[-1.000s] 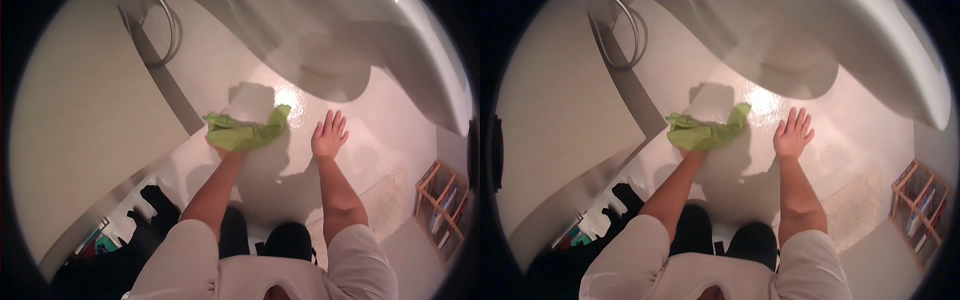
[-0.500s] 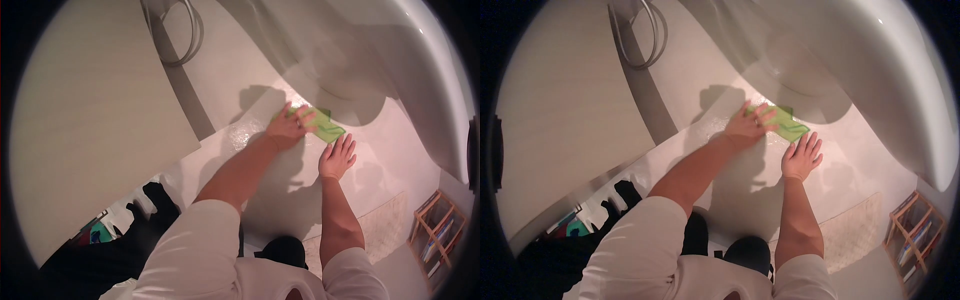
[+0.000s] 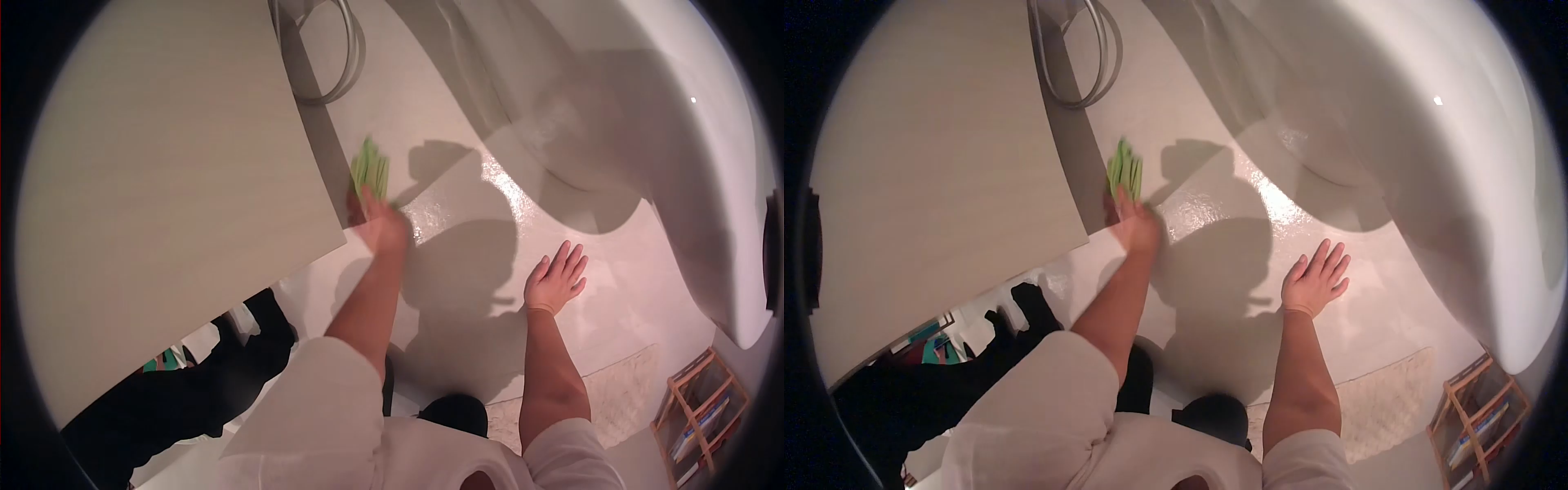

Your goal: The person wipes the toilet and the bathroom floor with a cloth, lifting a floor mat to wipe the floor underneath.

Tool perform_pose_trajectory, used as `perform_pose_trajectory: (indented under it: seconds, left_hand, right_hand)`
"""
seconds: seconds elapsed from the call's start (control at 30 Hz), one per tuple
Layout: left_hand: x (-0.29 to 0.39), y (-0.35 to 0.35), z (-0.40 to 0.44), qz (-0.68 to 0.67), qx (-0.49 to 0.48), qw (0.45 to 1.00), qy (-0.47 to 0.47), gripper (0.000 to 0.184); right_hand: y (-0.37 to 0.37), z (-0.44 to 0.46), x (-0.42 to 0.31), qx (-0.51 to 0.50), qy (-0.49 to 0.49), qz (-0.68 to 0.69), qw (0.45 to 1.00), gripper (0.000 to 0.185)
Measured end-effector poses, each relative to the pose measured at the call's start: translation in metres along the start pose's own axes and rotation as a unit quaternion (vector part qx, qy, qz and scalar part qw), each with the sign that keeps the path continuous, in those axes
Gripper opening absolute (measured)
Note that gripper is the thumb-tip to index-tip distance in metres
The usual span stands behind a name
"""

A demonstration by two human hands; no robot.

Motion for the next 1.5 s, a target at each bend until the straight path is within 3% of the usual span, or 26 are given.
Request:
perform_pose_trajectory:
  seconds: [0.07,0.1,0.17,0.23,0.27,0.33,0.43,0.47,0.57,0.63,0.7,0.77,0.83,0.9,0.93,1.03,1.1,1.2,1.27,1.37,1.4,1.5]
  left_hand:
    - [-0.036,-0.011,-0.042,-0.024,0.038,0.997,0.07,0.051]
    - [-0.023,-0.011,-0.039,-0.068,0.017,0.992,0.102,0.051]
    - [0.008,-0.021,-0.036,-0.149,-0.028,0.975,0.163,0.05]
    - [0.104,-0.046,0.001,-0.327,-0.014,0.919,0.219,0.048]
    - [0.132,-0.029,0.01,-0.233,0.065,0.939,0.245,0.048]
    - [0.19,0.015,0.04,-0.17,-0.044,0.932,0.318,0.049]
    - [0.21,0.043,0.044,0.014,-0.117,0.911,0.395,0.048]
    - [0.203,0.052,0.053,0.059,-0.13,0.92,0.366,0.052]
    - [0.151,0.037,0.068,0.041,-0.053,0.977,0.201,0.051]
    - [0.107,0.023,0.064,0.032,-0.047,0.995,0.083,0.053]
    - [0.058,0.018,0.041,0.031,-0.038,0.998,0.03,0.054]
    - [0.005,0.013,-0.002,0.014,-0.045,0.998,0.029,0.055]
    - [-0.036,-0.005,-0.046,0.098,-0.051,0.994,0.0,0.054]
    - [-0.063,-0.011,-0.09,0.087,-0.008,0.996,0.028,0.052]
    - [-0.062,-0.02,-0.098,0.081,0.013,0.996,0.043,0.052]
    - [-0.03,-0.009,-0.088,-0.061,-0.073,0.989,0.116,0.049]
    - [0.053,-0.009,-0.051,-0.091,-0.108,0.957,0.253,0.049]
    - [0.153,0.023,-0.005,-0.032,-0.061,0.914,0.401,0.047]
    - [0.199,0.061,0.034,0.043,-0.052,0.935,0.349,0.046]
    - [0.235,0.062,0.073,0.054,-0.063,0.945,0.315,0.049]
    - [0.237,0.07,0.093,0.072,-0.064,0.944,0.316,0.05]
    - [0.207,0.061,0.148,0.136,-0.1,0.966,0.198,0.058]
  right_hand:
    - [-0.003,0.001,0.002,-0.005,0.003,-0.001,1.0,0.052]
    - [-0.004,0.0,0.002,-0.01,0.007,-0.003,1.0,0.052]
    - [-0.003,0.001,0.001,-0.015,0.009,-0.006,1.0,0.052]
    - [-0.004,0.001,-0.001,-0.01,0.005,-0.006,1.0,0.052]
    - [-0.003,0.0,-0.001,-0.013,0.005,-0.005,1.0,0.052]
    - [-0.004,0.0,0.0,-0.013,0.007,-0.003,1.0,0.052]
    - [-0.003,0.001,0.001,-0.009,0.005,-0.01,1.0,0.052]
    - [-0.003,0.001,0.0,-0.009,0.006,-0.011,1.0,0.052]
    - [-0.003,0.0,0.002,-0.006,0.006,-0.018,1.0,0.052]
    - [-0.002,0.0,0.0,-0.005,0.007,-0.018,1.0,0.052]
    - [-0.003,0.001,-0.002,-0.005,0.008,-0.013,1.0,0.052]
    - [-0.005,0.0,0.0,-0.006,0.008,-0.01,1.0,0.052]
    - [-0.005,0.0,0.0,-0.009,0.008,-0.009,1.0,0.051]
    - [-0.007,0.001,-0.001,-0.013,0.009,-0.004,1.0,0.051]
    - [-0.007,0.001,-0.001,-0.014,0.011,-0.001,1.0,0.05]
    - [-0.006,0.0,0.0,-0.002,0.006,-0.003,1.0,0.05]
    - [-0.005,0.0,0.0,0.0,0.004,-0.004,1.0,0.05]
    - [-0.003,-0.001,0.0,0.005,0.003,-0.007,1.0,0.051]
    - [-0.002,0.001,0.0,0.006,0.001,-0.008,1.0,0.051]
    - [-0.004,0.002,0.001,0.006,-0.001,-0.009,1.0,0.051]
    - [-0.004,0.001,0.001,0.006,-0.002,-0.01,1.0,0.051]
    - [-0.002,0.001,0.001,0.003,-0.004,-0.011,1.0,0.052]
Point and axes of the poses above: each hand's wrist, its own z-axis towards the middle knuckle, its own y-axis out of the palm, x = y × z, the point moved 6 cm from there along z, towards the middle knuckle, and after that the axes turned 5 degrees about -y, right-handed, at the moved point
